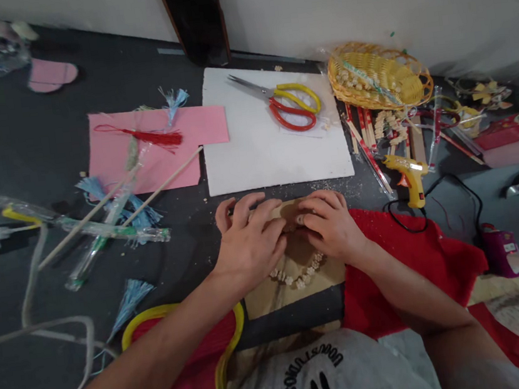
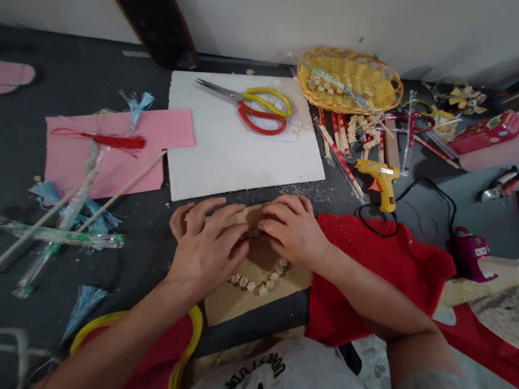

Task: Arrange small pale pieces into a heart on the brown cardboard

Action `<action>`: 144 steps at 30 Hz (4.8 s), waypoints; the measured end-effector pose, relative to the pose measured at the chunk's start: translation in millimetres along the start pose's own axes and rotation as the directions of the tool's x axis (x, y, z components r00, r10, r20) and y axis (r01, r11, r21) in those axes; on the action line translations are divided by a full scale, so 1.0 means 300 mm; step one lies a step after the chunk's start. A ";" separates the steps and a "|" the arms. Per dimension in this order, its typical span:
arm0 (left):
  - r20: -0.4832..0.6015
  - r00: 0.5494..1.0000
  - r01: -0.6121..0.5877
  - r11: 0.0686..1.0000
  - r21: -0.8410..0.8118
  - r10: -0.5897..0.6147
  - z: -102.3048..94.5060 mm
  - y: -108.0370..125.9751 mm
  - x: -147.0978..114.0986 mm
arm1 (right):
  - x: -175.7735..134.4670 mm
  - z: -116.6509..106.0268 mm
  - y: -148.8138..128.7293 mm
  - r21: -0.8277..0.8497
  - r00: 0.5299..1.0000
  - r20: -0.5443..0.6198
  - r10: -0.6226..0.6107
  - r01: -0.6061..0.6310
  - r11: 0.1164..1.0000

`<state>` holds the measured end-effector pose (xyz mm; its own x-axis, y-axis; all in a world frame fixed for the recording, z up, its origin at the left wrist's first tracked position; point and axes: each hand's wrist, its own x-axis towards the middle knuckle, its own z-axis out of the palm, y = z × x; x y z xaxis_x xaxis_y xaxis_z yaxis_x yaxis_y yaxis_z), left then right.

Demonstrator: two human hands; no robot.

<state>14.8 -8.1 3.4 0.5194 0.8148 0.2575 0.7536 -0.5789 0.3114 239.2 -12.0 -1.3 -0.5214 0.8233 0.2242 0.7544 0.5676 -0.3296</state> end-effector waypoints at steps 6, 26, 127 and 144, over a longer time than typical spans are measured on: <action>-0.016 1.000 -0.007 1.000 0.014 0.007 0.011 -0.001 -0.005 | -0.001 0.002 0.003 -0.001 1.000 0.021 0.001 -0.001 1.000; -0.014 0.999 -0.045 0.999 0.013 0.045 -0.026 -0.024 -0.001 | 0.002 0.001 -0.003 0.022 1.000 0.000 0.009 -0.009 1.000; 0.118 0.993 0.045 0.990 -0.136 -0.029 -0.012 -0.019 0.031 | -0.010 -0.010 -0.045 0.065 0.969 0.022 0.247 -0.248 0.967; 0.146 0.989 0.058 0.989 -0.135 -0.038 -0.009 -0.029 0.021 | -0.018 -0.010 -0.043 0.058 0.972 0.014 0.235 -0.235 0.970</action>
<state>10.5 1.9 4.8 0.5433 0.8324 0.1095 0.7213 -0.5295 0.4464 233.4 -23.8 4.6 -0.3351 0.9335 0.1273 0.8315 0.3566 -0.4260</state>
